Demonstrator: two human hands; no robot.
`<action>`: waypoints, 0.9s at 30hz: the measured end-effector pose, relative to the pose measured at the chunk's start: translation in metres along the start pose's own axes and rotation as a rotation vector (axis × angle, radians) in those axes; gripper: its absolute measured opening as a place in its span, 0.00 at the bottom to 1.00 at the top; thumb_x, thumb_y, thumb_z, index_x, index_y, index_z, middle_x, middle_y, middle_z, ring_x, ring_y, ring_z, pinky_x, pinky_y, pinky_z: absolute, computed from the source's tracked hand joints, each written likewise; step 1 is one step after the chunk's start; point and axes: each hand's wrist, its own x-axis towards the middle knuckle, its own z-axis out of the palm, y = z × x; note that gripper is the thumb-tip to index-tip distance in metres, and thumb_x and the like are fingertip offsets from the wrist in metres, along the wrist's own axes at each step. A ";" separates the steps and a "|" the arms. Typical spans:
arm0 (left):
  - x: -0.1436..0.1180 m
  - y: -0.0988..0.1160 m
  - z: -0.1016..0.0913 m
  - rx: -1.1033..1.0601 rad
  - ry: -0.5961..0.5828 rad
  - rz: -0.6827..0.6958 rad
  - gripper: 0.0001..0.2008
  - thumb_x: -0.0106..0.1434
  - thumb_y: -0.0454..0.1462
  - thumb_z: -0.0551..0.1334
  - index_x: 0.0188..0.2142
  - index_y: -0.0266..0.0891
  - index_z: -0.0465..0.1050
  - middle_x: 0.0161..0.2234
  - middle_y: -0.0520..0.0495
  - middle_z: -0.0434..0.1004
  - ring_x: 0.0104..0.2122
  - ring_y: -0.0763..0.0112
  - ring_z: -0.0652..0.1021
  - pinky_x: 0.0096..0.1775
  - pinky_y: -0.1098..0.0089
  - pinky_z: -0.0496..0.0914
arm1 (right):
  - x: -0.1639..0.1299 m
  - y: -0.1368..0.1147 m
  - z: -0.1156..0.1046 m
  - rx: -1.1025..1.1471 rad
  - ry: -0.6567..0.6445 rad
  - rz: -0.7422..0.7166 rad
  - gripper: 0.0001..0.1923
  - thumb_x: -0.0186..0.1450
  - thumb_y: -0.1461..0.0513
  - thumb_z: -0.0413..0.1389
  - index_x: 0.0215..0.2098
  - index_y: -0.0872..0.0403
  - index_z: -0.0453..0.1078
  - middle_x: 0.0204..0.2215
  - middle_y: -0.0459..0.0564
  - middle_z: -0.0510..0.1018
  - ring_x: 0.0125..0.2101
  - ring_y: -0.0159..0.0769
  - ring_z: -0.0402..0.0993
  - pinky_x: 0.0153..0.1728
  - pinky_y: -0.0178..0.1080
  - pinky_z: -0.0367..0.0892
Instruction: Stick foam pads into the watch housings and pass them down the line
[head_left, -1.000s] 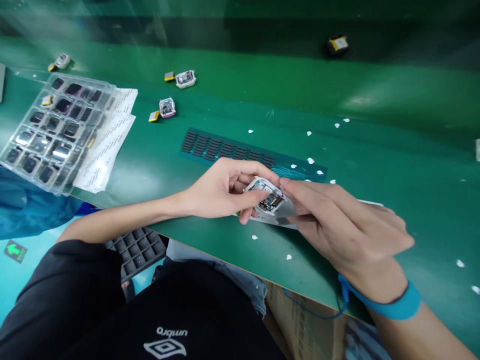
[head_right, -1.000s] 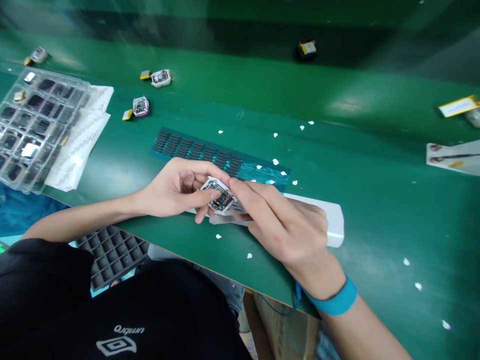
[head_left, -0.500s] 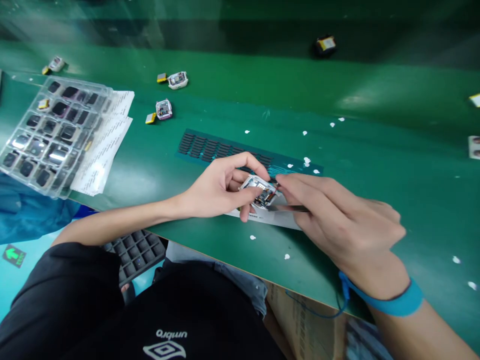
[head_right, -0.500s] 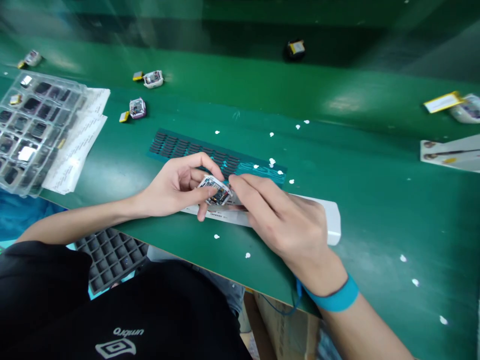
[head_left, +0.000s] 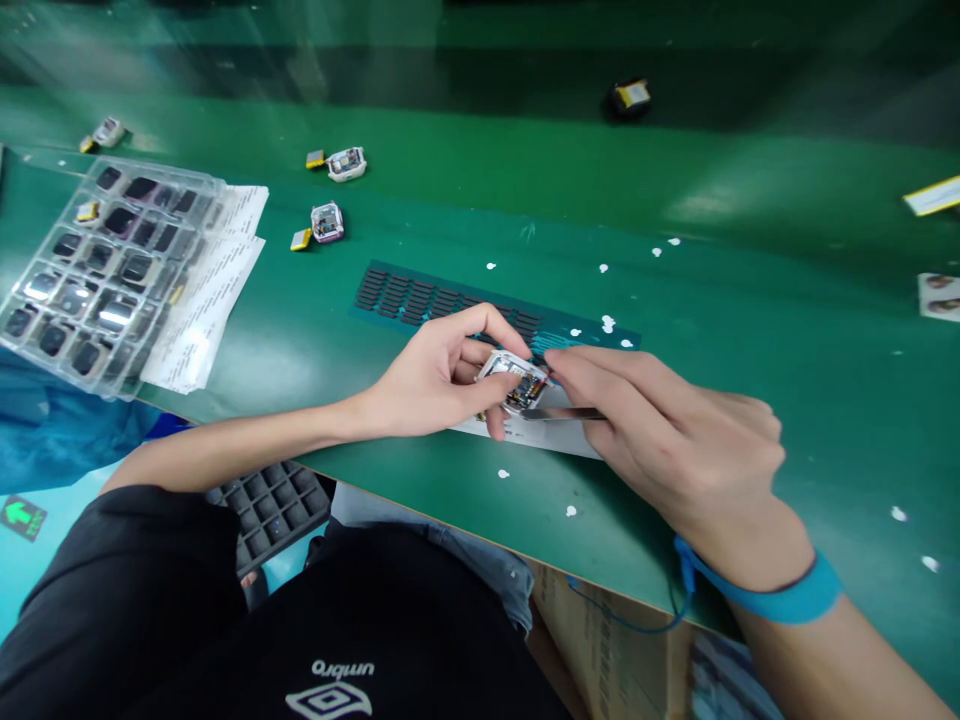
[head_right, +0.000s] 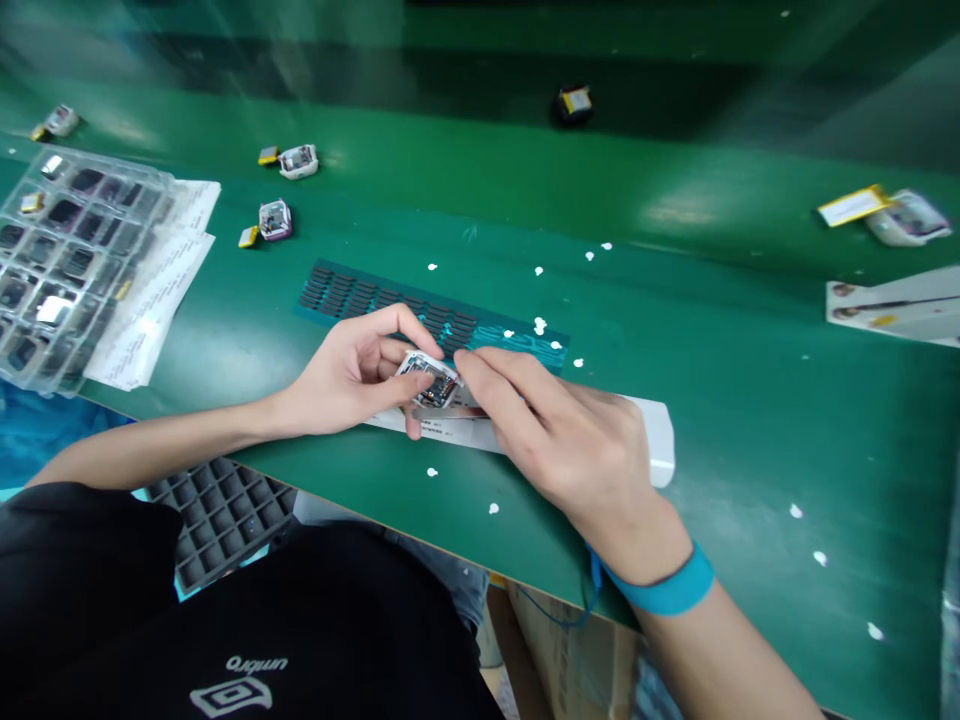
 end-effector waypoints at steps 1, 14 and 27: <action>0.000 -0.001 0.000 0.004 0.009 0.005 0.10 0.66 0.29 0.66 0.42 0.40 0.66 0.29 0.55 0.80 0.23 0.75 0.84 0.24 0.77 0.77 | -0.001 0.001 0.000 0.006 0.006 0.003 0.24 0.72 0.73 0.55 0.61 0.50 0.74 0.49 0.48 0.87 0.29 0.35 0.83 0.21 0.40 0.65; -0.005 -0.003 0.008 0.093 0.051 0.107 0.10 0.66 0.31 0.65 0.39 0.41 0.62 0.29 0.55 0.78 0.25 0.73 0.85 0.23 0.79 0.75 | 0.000 -0.008 0.002 -0.011 0.064 -0.120 0.35 0.73 0.70 0.58 0.76 0.52 0.57 0.51 0.52 0.85 0.35 0.41 0.87 0.30 0.39 0.78; -0.013 -0.011 0.016 0.456 0.237 0.535 0.08 0.71 0.35 0.64 0.36 0.41 0.65 0.25 0.57 0.77 0.21 0.79 0.80 0.24 0.80 0.73 | 0.000 -0.024 0.003 0.215 0.142 0.155 0.34 0.72 0.71 0.58 0.72 0.40 0.66 0.47 0.46 0.87 0.29 0.38 0.86 0.25 0.37 0.76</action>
